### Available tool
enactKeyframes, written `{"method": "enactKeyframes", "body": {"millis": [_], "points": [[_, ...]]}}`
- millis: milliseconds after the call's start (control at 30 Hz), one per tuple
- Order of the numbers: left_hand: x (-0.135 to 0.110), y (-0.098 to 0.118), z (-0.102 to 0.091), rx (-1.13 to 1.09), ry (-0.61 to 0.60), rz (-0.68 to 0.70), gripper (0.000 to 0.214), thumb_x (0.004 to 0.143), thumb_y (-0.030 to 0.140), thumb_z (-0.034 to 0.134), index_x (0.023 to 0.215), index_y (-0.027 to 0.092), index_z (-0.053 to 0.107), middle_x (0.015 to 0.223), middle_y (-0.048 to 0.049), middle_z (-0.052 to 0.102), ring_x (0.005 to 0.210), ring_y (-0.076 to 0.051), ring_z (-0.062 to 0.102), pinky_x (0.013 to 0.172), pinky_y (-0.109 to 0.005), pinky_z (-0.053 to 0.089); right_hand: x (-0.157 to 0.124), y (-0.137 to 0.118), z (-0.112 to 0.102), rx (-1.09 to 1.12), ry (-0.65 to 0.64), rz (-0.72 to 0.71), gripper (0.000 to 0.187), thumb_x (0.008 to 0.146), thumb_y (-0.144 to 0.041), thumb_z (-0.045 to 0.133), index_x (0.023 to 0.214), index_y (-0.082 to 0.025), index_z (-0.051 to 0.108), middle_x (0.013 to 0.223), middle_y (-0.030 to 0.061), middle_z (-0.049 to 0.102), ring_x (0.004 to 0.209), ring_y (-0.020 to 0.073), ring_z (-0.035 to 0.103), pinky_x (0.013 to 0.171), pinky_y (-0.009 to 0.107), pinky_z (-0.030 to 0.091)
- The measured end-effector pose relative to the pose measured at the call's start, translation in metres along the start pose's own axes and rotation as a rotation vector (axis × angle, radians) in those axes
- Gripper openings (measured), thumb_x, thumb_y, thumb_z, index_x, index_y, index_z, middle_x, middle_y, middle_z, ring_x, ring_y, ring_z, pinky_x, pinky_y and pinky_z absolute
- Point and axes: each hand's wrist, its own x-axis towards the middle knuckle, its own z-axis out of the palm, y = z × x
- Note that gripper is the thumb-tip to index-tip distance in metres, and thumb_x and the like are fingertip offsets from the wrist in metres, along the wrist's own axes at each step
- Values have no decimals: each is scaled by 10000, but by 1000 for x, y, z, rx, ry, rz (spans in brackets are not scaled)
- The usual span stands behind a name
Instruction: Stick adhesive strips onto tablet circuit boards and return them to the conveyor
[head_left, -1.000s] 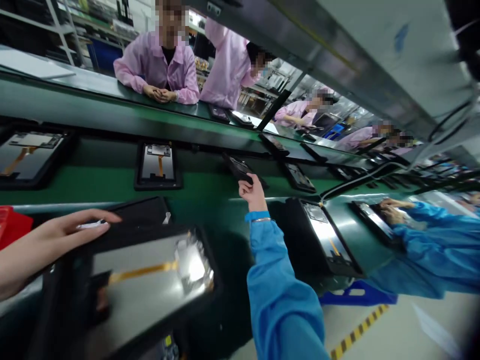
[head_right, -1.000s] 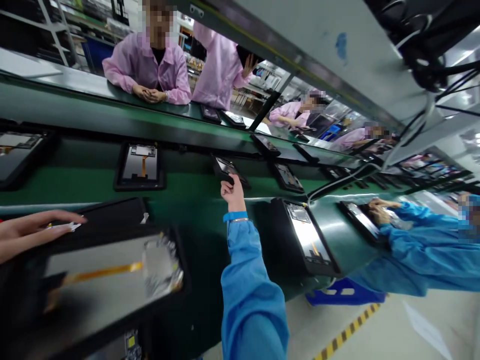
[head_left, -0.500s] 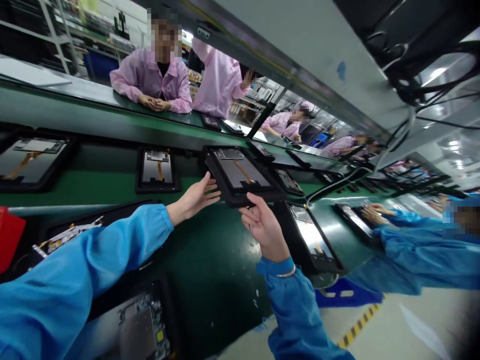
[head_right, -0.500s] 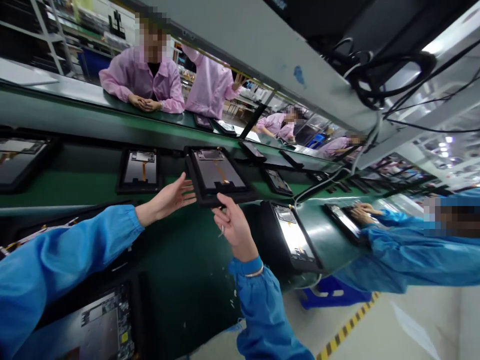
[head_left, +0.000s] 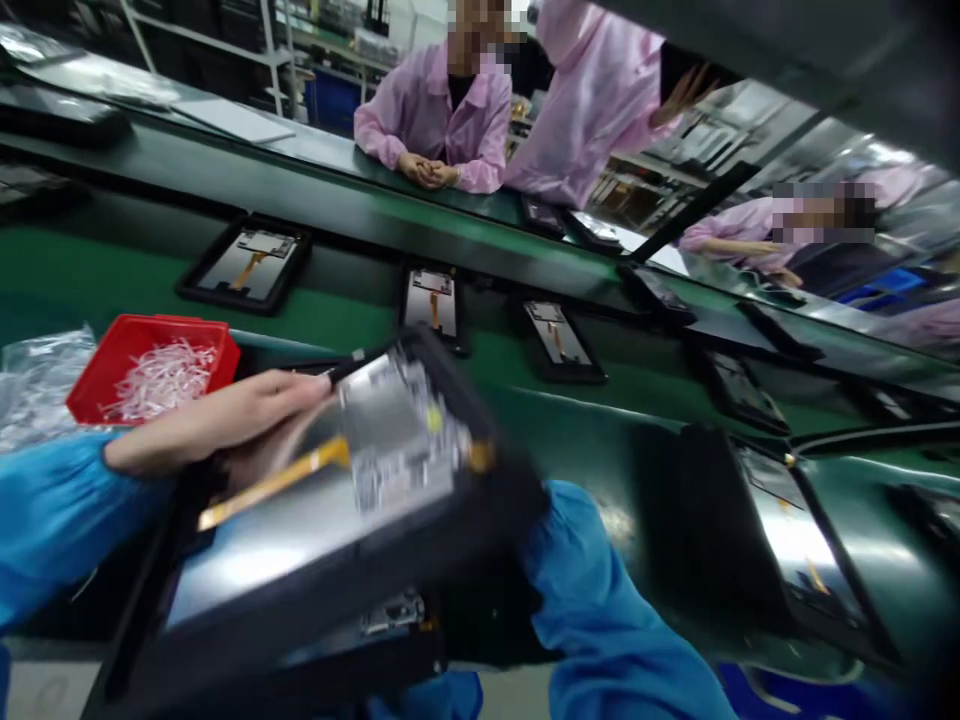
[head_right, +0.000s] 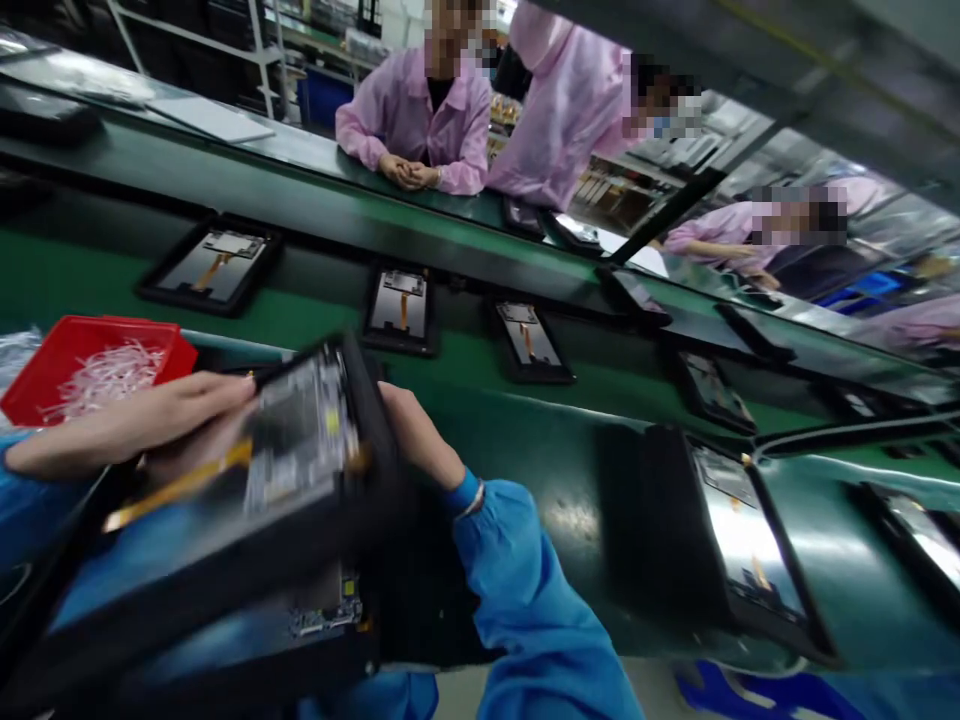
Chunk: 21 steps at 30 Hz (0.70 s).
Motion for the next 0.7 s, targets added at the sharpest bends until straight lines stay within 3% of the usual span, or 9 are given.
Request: {"method": "enactKeyframes", "body": {"millis": [67,133,233,300,367,533,700], "points": [[-20,-17,6,168,-143,69,409,809,615,697,767,213,758,694,-21,724,618,-193,654,537,-246,490,16,6,15,-124,-68,61,250,988,-393,635,1059,-156,665,1047,54,685,902,158,663,807,343,589],[-32,-34,17,319,-250,135,379,864,586,657,820,223,757,658,-11,697,579,-180,628,552,-249,473,25,7,27,-231,-113,132,224,965,-368,667,1003,-148,666,1029,48,678,912,163,655,829,356,574],[-34,-50,29,491,-271,256,385,957,544,552,889,215,740,767,-35,693,664,-180,640,633,-265,484,29,5,36,-286,-129,194,142,872,-241,755,816,-147,665,863,22,668,791,145,624,760,305,519],[-23,-56,30,579,-225,332,370,1011,466,476,956,201,729,961,-75,687,847,-202,659,790,-315,517,29,2,36,-265,-136,203,133,829,-163,765,742,-155,665,759,4,651,691,122,593,700,266,466],[-5,-59,28,651,-166,381,320,1032,380,462,998,170,702,1023,-84,652,932,-207,637,888,-382,523,27,-1,35,-224,-133,197,123,820,-130,753,735,-158,668,730,-10,644,624,98,572,653,240,432],[39,-63,27,720,-152,457,246,987,363,625,1080,136,640,1063,-53,657,945,-174,648,867,-381,582,14,-11,28,-102,-101,152,99,829,-122,722,771,-156,650,751,-29,630,507,57,532,563,218,412],[44,-56,31,650,-245,502,246,995,372,619,1047,133,647,993,-38,668,852,-143,653,788,-327,593,1,-18,22,4,-63,83,100,842,-180,727,778,-175,650,724,-39,619,476,56,497,536,229,402]]}}
